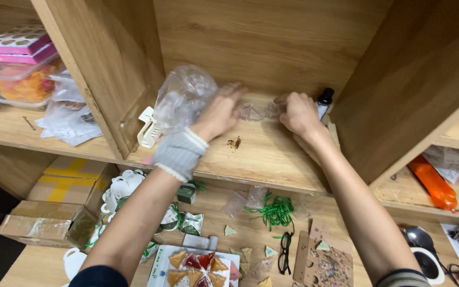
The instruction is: Organize and sort various small packaged items and supplies on a workshop table and shelves.
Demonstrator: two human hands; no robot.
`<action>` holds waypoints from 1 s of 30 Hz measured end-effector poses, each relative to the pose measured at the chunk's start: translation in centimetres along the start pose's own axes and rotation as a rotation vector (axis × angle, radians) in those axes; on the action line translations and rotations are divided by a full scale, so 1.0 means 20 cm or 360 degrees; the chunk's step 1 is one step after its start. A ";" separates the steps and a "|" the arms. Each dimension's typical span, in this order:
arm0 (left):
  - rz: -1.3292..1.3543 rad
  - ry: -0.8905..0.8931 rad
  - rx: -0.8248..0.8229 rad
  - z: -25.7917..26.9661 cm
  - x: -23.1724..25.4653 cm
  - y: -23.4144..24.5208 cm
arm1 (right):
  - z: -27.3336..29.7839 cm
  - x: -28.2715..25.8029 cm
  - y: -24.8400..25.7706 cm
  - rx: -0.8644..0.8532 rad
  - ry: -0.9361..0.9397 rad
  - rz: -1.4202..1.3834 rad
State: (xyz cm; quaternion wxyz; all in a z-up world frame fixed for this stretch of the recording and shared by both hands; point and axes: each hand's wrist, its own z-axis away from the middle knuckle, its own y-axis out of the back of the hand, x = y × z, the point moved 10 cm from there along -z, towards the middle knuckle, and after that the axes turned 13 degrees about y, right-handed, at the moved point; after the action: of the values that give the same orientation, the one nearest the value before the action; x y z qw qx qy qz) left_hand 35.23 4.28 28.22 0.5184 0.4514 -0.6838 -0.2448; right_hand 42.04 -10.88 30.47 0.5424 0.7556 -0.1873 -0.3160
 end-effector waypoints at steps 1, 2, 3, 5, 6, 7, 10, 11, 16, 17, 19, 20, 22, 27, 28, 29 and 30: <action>0.0106 -0.0086 0.0212 0.01 -0.04 0.10 | -0.01 -0.01 0.02 0.0019 -0.0001 0.0061; 0.0102 -0.0083 0.0214 0.02 -0.08 0.13 | -0.07 -0.01 -0.01 0.0019 0.0004 0.0058; -0.0083 -0.0036 0.0274 0.03 -0.13 0.17 | -0.14 -0.06 -0.03 0.0029 0.0174 -0.0010; -0.0268 0.0018 0.0330 0.07 -0.19 0.22 | -0.21 -0.26 -0.06 0.0032 0.0346 -0.0083; -0.0276 0.0088 0.0307 0.08 -0.22 0.23 | -0.22 -0.38 -0.09 -0.0132 0.0301 -0.0057; -0.0283 0.0157 0.0283 0.08 -0.24 0.24 | -0.22 -0.50 -0.12 -0.0295 0.0255 -0.0030; -0.0189 0.0067 0.0420 0.06 -0.24 0.25 | -0.39 -0.50 -0.29 -0.0323 0.0167 0.0106; -0.0192 0.0068 0.0423 0.08 -0.22 0.27 | -0.43 -0.46 -0.35 -0.0321 0.0170 0.0106; 0.0182 0.0053 0.0604 0.12 -0.21 0.36 | -0.58 -0.38 -0.40 0.0143 0.0461 0.0043; 0.0188 0.0054 0.0598 0.10 -0.23 0.33 | -0.56 -0.43 -0.38 0.0138 0.0453 0.0044; 0.0118 -0.0076 0.0773 0.08 -0.23 0.35 | -0.53 -0.43 -0.41 -0.0124 0.0115 -0.0228; 0.0113 -0.0083 0.0770 0.08 -0.24 0.35 | -0.55 -0.44 -0.44 -0.0118 0.0113 -0.0232; 0.0115 0.0187 0.0780 0.06 -0.36 0.36 | -0.59 -0.55 -0.42 0.0085 0.0406 0.0006; 0.0161 0.0270 0.0726 0.09 -0.38 0.36 | -0.49 -0.47 -0.24 0.0208 0.0411 -0.0269; 0.0138 0.0135 0.0777 0.08 -0.36 0.35 | -0.50 -0.37 -0.21 0.0279 0.0482 -0.0510; 0.0148 0.0134 0.0778 0.09 -0.33 0.34 | -0.39 -0.31 -0.10 0.0278 0.0479 -0.0501; -0.0086 -0.0078 0.0867 0.13 -0.20 0.33 | -0.25 -0.24 0.08 0.0472 0.0471 -0.0402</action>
State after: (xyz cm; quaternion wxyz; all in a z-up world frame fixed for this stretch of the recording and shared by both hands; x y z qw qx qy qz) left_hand 30.63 10.58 30.63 0.3545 0.5862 -0.7244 -0.0765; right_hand 41.98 -4.91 34.36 0.4032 0.8825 -0.0543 -0.2361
